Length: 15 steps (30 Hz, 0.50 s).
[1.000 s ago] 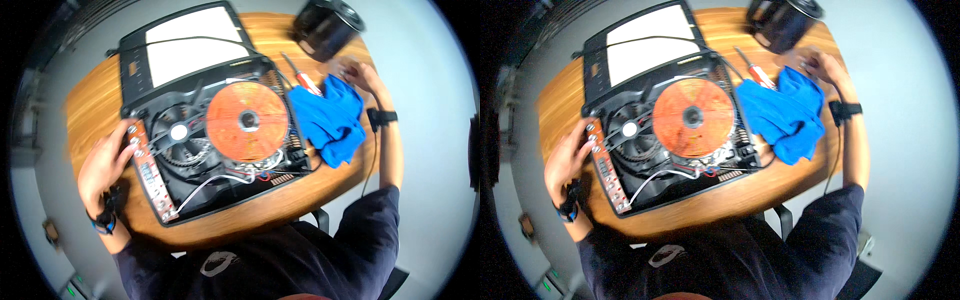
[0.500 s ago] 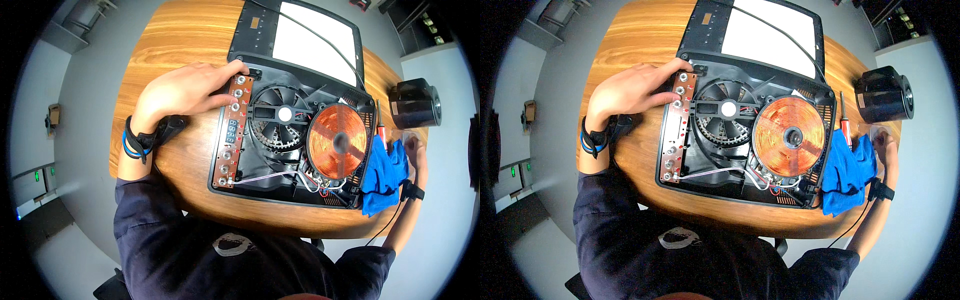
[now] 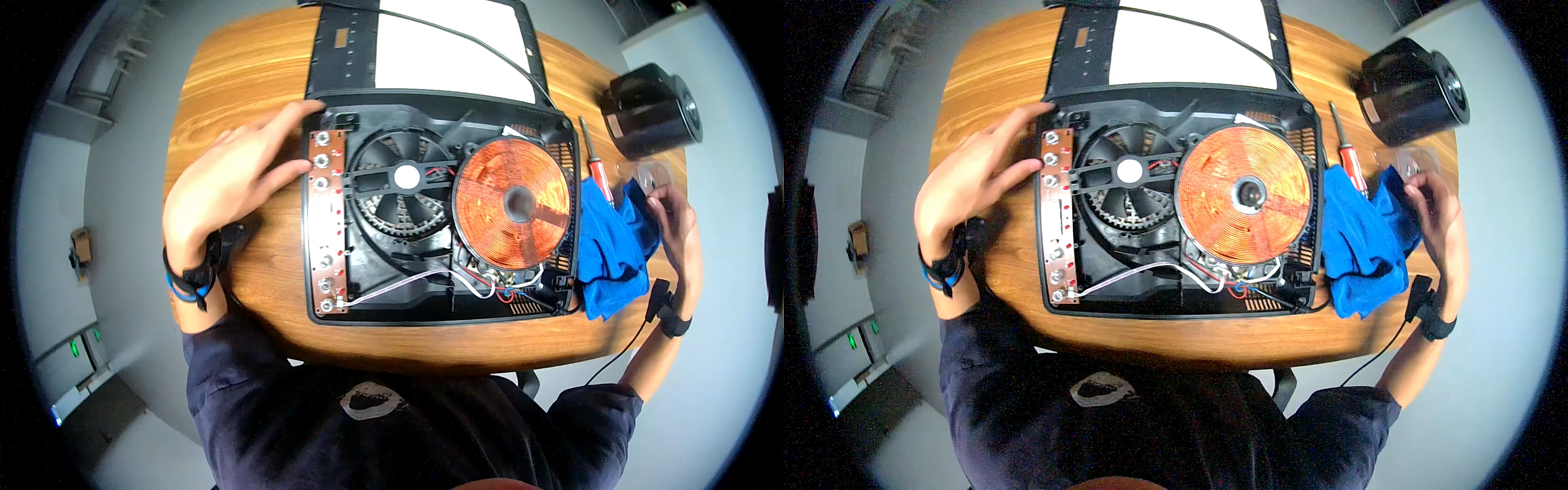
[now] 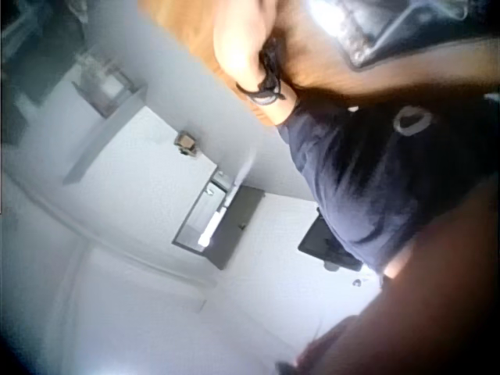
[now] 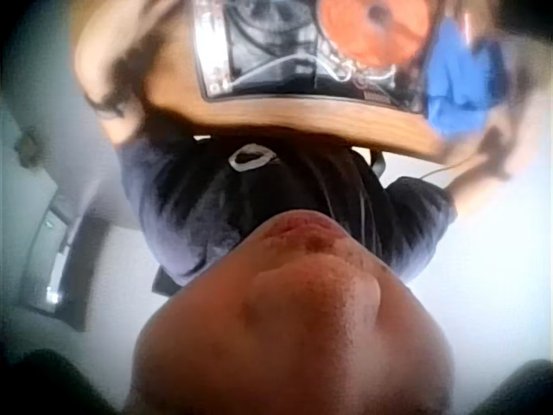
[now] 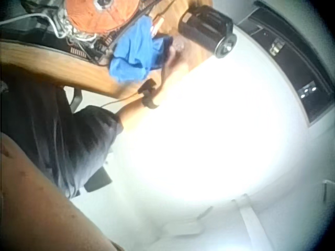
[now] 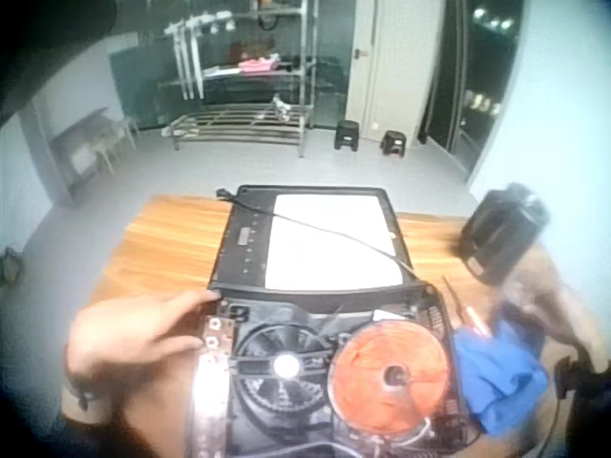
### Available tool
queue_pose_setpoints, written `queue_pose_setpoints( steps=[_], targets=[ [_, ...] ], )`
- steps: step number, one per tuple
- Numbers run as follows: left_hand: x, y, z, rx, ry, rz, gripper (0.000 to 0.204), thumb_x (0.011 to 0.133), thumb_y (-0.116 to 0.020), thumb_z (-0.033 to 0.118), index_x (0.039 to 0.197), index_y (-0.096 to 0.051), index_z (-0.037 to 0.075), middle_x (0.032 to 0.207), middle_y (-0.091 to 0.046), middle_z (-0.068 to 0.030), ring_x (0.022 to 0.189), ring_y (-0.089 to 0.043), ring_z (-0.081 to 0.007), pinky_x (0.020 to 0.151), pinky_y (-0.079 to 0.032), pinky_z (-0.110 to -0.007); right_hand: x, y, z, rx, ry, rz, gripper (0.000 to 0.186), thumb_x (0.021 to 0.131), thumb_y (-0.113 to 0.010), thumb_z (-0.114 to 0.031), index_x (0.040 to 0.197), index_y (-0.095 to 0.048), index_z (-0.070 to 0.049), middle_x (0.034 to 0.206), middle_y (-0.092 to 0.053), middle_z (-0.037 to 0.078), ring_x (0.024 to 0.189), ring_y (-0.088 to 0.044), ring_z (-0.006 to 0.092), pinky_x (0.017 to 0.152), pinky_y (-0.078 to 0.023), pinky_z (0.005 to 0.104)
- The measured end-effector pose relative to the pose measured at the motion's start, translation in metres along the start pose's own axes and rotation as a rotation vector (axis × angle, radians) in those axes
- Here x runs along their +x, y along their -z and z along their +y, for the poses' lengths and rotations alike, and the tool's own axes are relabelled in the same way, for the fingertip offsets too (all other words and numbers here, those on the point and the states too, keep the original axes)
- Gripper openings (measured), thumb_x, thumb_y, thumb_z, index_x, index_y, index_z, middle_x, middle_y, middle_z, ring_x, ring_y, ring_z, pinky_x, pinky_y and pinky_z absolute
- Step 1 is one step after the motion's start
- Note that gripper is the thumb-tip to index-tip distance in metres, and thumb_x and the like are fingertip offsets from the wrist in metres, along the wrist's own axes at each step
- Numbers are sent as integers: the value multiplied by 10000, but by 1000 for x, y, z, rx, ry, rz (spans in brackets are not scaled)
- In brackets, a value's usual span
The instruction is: The person works on the internal components of a disassembled electronic device, likely a coffee machine. They use a screwdriver to tighten screws on a circuit board and a heating element, while also adjusting wires and a fan assembly.
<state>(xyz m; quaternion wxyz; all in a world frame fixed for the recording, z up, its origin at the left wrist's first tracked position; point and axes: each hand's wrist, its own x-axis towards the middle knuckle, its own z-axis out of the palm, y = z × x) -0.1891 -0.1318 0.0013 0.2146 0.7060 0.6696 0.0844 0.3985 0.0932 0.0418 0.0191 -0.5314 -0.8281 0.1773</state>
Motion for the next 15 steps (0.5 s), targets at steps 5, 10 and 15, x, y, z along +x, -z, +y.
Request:
queue_pose_setpoints(
  steps=[5, 10, 15],
  targets=[
    [-8, 7, 40, 54, -121, 47, 581, 1037, -770, 170, 1576, -567, 97, 1671, -540, -203, 1476, -611, -443, 1207, -542, -533, -35, -29, -67, 64, 182, -100, 108, 1154, -635, -124, 1144, -586, -29, 1281, -694, 152, 1215, -686, 309, 1065, -533, 414],
    [0, -3, 86, 75, -299, -171, 752, 901, -880, 132, 1588, -576, 100, 1826, -339, -206, 1710, -265, -493, 1362, -357, -585, -46, -62, -83, -340, 384, 71, 139, 1083, -682, -121, 1123, -598, -17, 1100, -584, 194, 1107, -594, 419, 1011, -509, 499],
    [22, -12, 123, 87, -481, -253, 881, 848, -919, 157, 1641, -535, 126, 1855, -276, -188, 1716, -212, -516, 1373, -343, -593, -57, -67, -84, -377, 329, 102, 171, 1075, -684, -148, 1121, -579, -21, 1061, -573, 187, 1037, -631, 404, 912, -522, 526]
  ],
)
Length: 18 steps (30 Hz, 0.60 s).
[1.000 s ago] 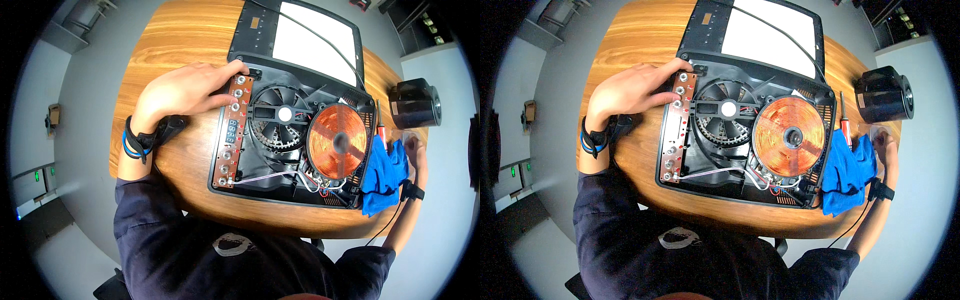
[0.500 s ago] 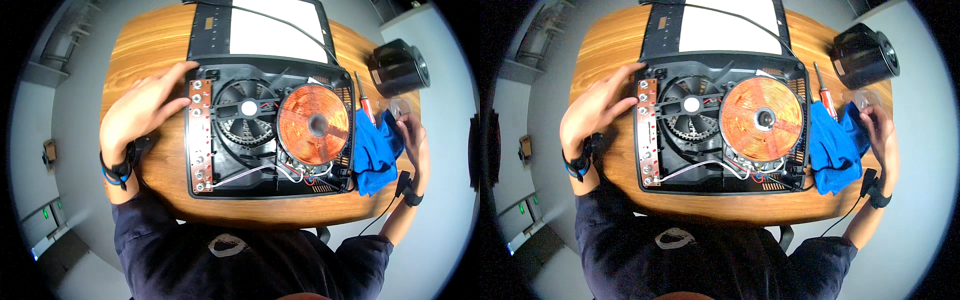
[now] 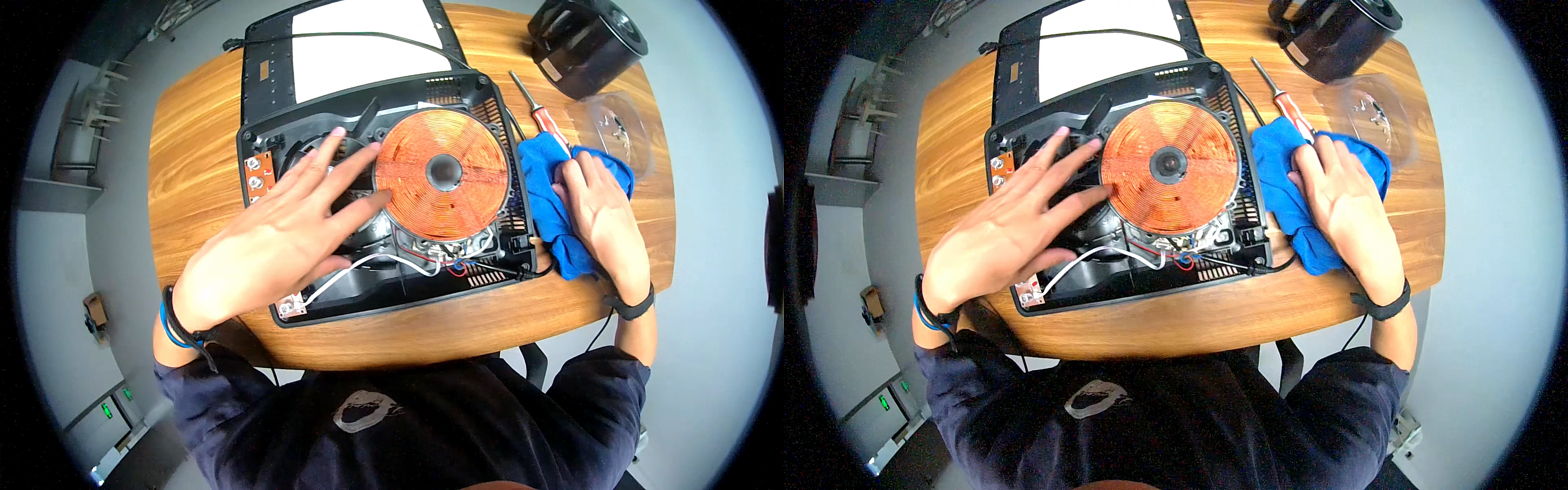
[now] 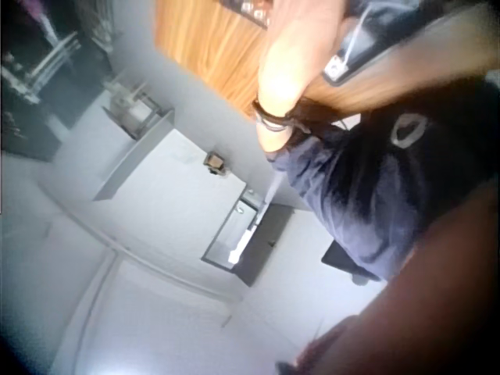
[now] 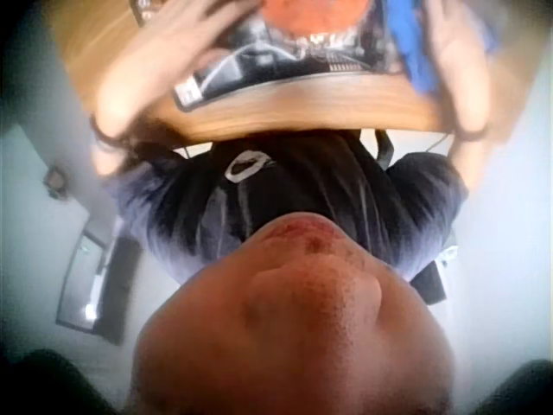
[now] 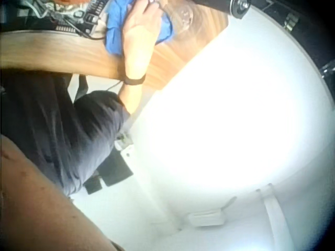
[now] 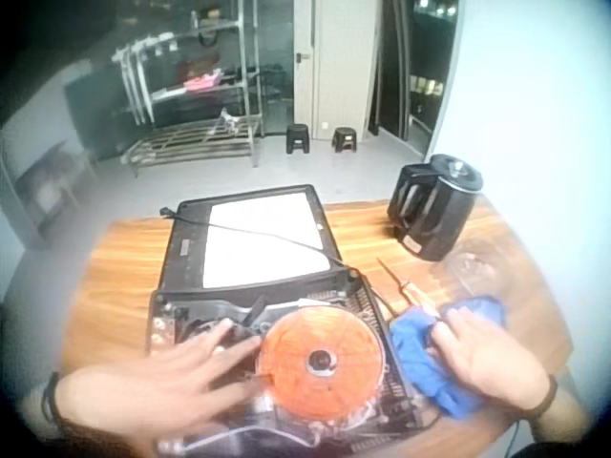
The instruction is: The person works on the internal components of a disassembled electronic device, likely a coffee machine. They use a screwdriver to tighten screws on a circuit board and a heating element, while also adjusting wires and a fan assembly.
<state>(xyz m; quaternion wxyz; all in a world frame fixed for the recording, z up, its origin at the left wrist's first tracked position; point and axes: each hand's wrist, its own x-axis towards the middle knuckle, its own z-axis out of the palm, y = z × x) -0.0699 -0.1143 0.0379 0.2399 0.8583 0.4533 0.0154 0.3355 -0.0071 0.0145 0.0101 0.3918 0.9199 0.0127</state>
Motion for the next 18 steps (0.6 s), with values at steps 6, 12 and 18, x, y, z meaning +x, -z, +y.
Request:
queue_pose_setpoints(
  steps=[6, 12, 18],
  targets=[
    [27, -9, 11, 84, -6, -148, 1042, 836, -932, 156, 1735, -408, 213, 1877, -194, -197, 1660, -313, -561, 1345, -399, -614, -28, 3, 14, -2, -73, -40, 158, 1086, -648, -154, 1162, -565, -43, 1083, -575, 199, 1038, -669, 413, 870, -567, 506],
    [33, -5, 14, 96, 34, -214, 1074, 831, -939, 140, 1746, -386, 239, 1878, -187, -200, 1637, -355, -567, 1302, -465, -600, -63, 4, 56, -80, -237, -136, 211, 1054, -570, -71, 1259, -601, -30, 1205, -607, 216, 1161, -650, 416, 954, -591, 493],
    [33, 1, 15, 186, -25, -144, 888, 922, -890, 262, 1701, -470, 188, 1832, -327, -205, 1608, -416, -556, 1271, -489, -588, -55, 28, 65, 41, -126, 17, 115, 1039, -677, -74, 1134, -677, -9, 1145, -637, 170, 1092, -659, 396, 919, -575, 478]
  ],
)
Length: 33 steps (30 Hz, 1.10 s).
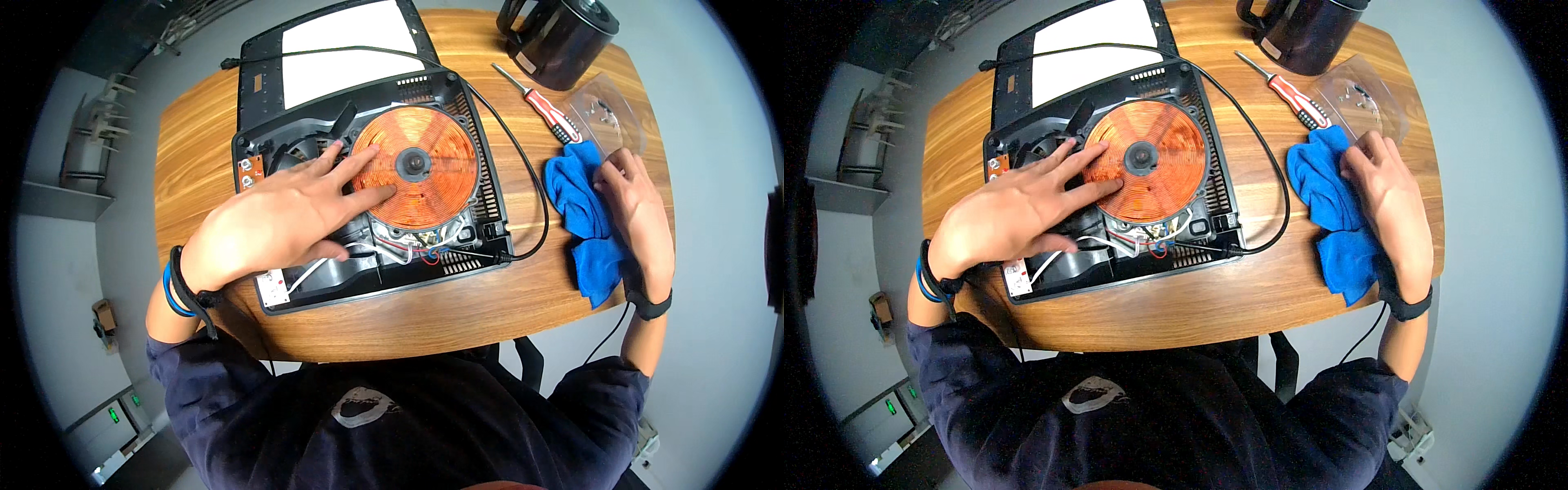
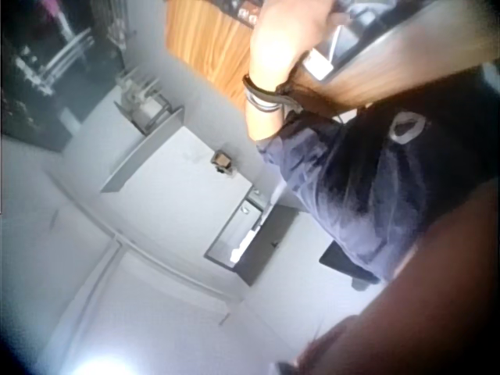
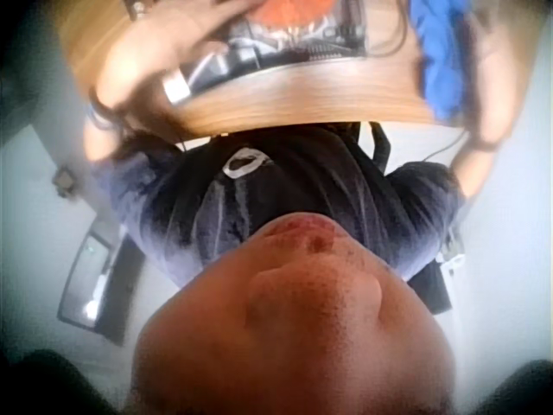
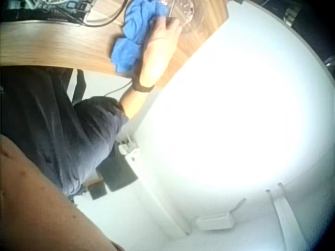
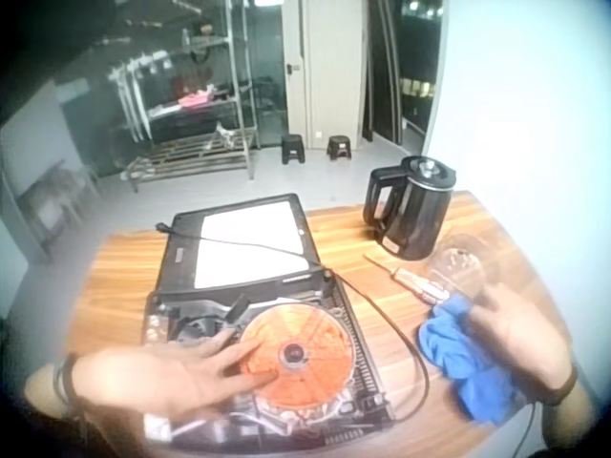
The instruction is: The person works on the internal components of a disassembled electronic device, likely a coffee machine. They use a screwdriver to tighten screws on a circuit board and a heating element, while also adjusting wires and a fan assembly.
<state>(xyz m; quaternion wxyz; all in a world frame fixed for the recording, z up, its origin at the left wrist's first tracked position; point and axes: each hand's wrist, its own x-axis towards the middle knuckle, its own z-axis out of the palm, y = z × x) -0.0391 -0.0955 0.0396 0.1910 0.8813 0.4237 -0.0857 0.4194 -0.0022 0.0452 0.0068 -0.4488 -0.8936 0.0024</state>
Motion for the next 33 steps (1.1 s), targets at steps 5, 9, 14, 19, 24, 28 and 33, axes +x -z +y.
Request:
queue_pose_setpoints(
  steps=[5, 9, 14, 19, 24, 28, 33],
  targets=[
    [32, 20, 3, -134, -35, 155, 538, 1057, -769, 352, 1502, -651, 74, 1531, -692, -178, 1456, -625, -421, 1160, -557, -545, 38, 9, -21, 371, 97, 86, 118, 1035, -746, -73, 1094, -716, 25, 1058, -705, 173, 1006, -709, 398, 920, -580, 436],
    [64, 9, 3, -348, -168, 448, 371, 1050, -784, 202, 1358, -702, 13, 1235, -811, -170, 1111, -803, -337, 988, -635, -449, 71, -5, -62, 740, 138, 32, 151, 1008, -794, -13, 1128, -708, 18, 1030, -760, 89, 949, -782, 214, 863, -628, 348],
    [86, 7, 3, -558, -152, 485, 303, 1021, -811, 127, 1277, -728, -11, 1115, -835, -185, 1012, -833, -301, 889, -662, -398, 99, -12, -99, 747, 388, 81, 256, 998, -805, 27, 1153, -605, -12, 985, -720, 111, 943, -782, 247, 836, -628, 351],
    [84, -2, -6, -580, -95, 547, 190, 1028, -801, 128, 1163, -764, -1, 986, -834, -176, 911, -831, -329, 816, -652, -397, 109, -21, -109, 645, 451, 61, 196, 1026, -773, -52, 1119, -601, -36, 998, -695, 161, 906, -706, 386, 784, -565, 435],
    [80, -8, -9, -549, -120, 594, 113, 1018, -791, 119, 1074, -787, 20, 919, -805, -201, 869, -812, -364, 751, -627, -403, 114, -19, -120, 567, 531, 15, 196, 988, -755, -52, 1110, -605, -27, 999, -674, 148, 940, -693, 367, 815, -570, 435],
    [73, -1, -10, -585, -77, 518, 72, 1010, -761, 79, 1031, -762, 10, 852, -775, -184, 773, -776, -309, 722, -606, -381, 117, -15, -127, 478, 672, 97, 192, 937, -719, -38, 1094, -610, -22, 984, -651, 140, 941, -689, 359, 813, -577, 439],
    [65, -1, -21, -840, -13, 309, 125, 1025, -743, 43, 934, -672, -8, 760, -722, -48, 704, -660, -104, 685, -557, -307, 117, -13, -138, 472, 721, 128, 177, 911, -742, 30, 1020, -607, -6, 950, -651, 127, 903, -691, 346, 783, -586, 416]
  ],
)
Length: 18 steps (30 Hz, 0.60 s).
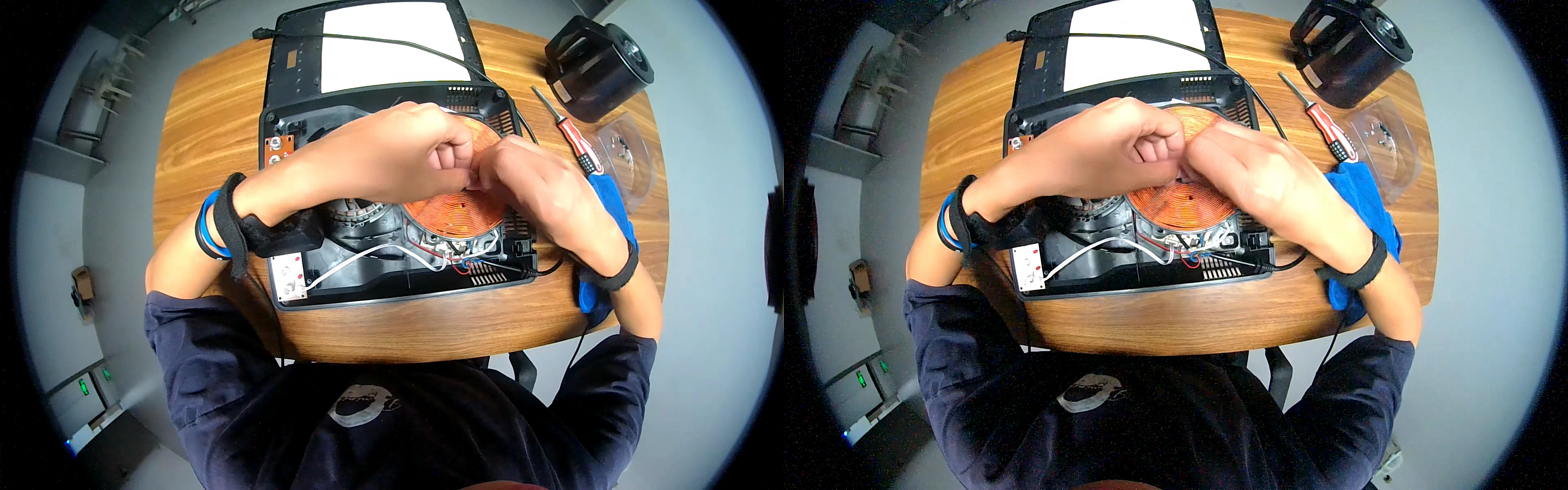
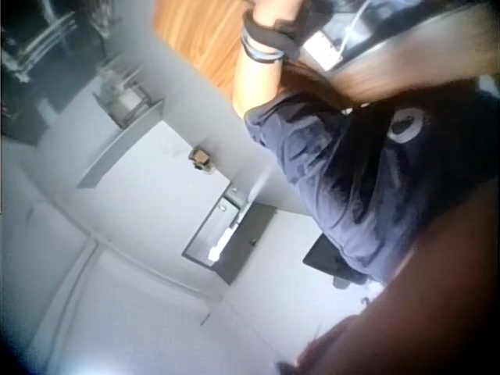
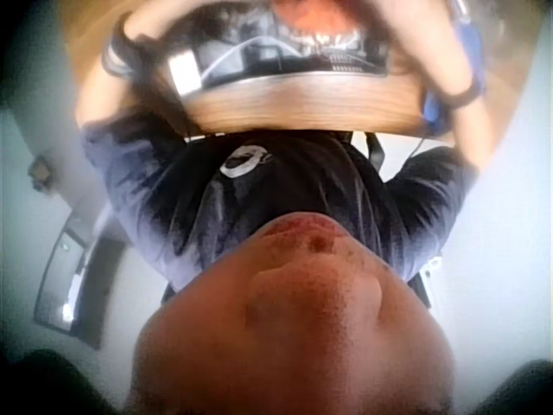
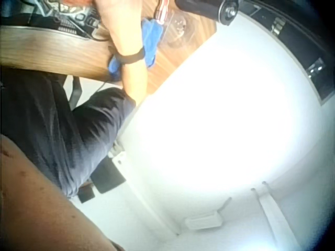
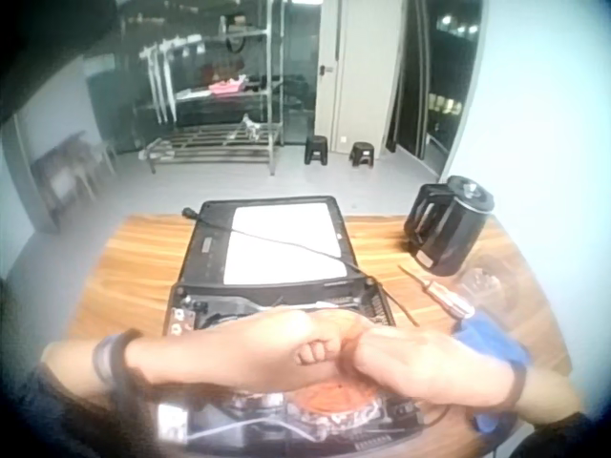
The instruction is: The person works on the internal components of a disassembled electronic device, likely a coffee machine. They use a screwdriver to tighten screws on a circuit board and a heating element, while also adjusting wires and a fan assembly.
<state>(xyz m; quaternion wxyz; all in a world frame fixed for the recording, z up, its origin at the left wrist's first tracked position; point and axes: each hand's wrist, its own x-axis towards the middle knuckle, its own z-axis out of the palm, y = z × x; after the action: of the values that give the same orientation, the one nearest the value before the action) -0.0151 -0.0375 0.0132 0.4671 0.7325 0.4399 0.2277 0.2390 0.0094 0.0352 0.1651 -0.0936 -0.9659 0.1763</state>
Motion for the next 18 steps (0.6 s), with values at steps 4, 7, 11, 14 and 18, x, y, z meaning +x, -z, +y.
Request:
queue_pose_setpoints(
  steps=[4, 7, 11, 14, 18],
  targets=[
    [-9, 7, -2, 32, 48, -48, 160, 1022, -753, 18, 912, -639, -1, 772, -678, 5, 756, -613, -32, 684, -530, -263, 6, -11, -6, 61, -23, 21, 217, 923, -815, 40, 975, -609, -4, 930, -653, 119, 865, -687, 343, 755, -585, 408],
    [-21, 16, -3, 59, 58, -16, 165, 999, -765, -3, 901, -632, 7, 770, -654, 9, 768, -609, -24, 688, -523, -251, 13, -10, -7, 85, -150, 12, 250, 959, -819, -82, 1080, -610, -17, 1002, -644, 154, 970, -673, 389, 854, -568, 454],
    [-56, 41, -8, 87, 110, 69, 177, 966, -780, -28, 880, -634, 26, 769, -640, 32, 774, -612, -26, 693, -526, -240, 6, 4, 23, -122, -321, 46, 299, 998, -827, -160, 1189, -646, -17, 1122, -696, 207, 1040, -705, 448, 895, -577, 503],
    [-73, 62, -21, 96, 142, 64, 197, 953, -775, -46, 849, -627, 32, 773, -644, 42, 746, -608, -21, 665, -516, -239, -26, 10, 58, -322, -541, 65, 330, 1055, -786, -167, 1308, -661, 4, 1206, -713, 255, 1089, -728, 478, 908, -586, 519],
    [-92, 77, -26, 98, 201, 105, 270, 937, -788, -79, 810, -575, 26, 810, -688, 9, 750, -629, -23, 677, -546, -240, -61, 9, 107, -430, -745, -97, 458, 1055, -759, -126, 1448, -558, -6, 1323, -708, 299, 1173, -716, 504, 963, -593, 546]
  ],
)
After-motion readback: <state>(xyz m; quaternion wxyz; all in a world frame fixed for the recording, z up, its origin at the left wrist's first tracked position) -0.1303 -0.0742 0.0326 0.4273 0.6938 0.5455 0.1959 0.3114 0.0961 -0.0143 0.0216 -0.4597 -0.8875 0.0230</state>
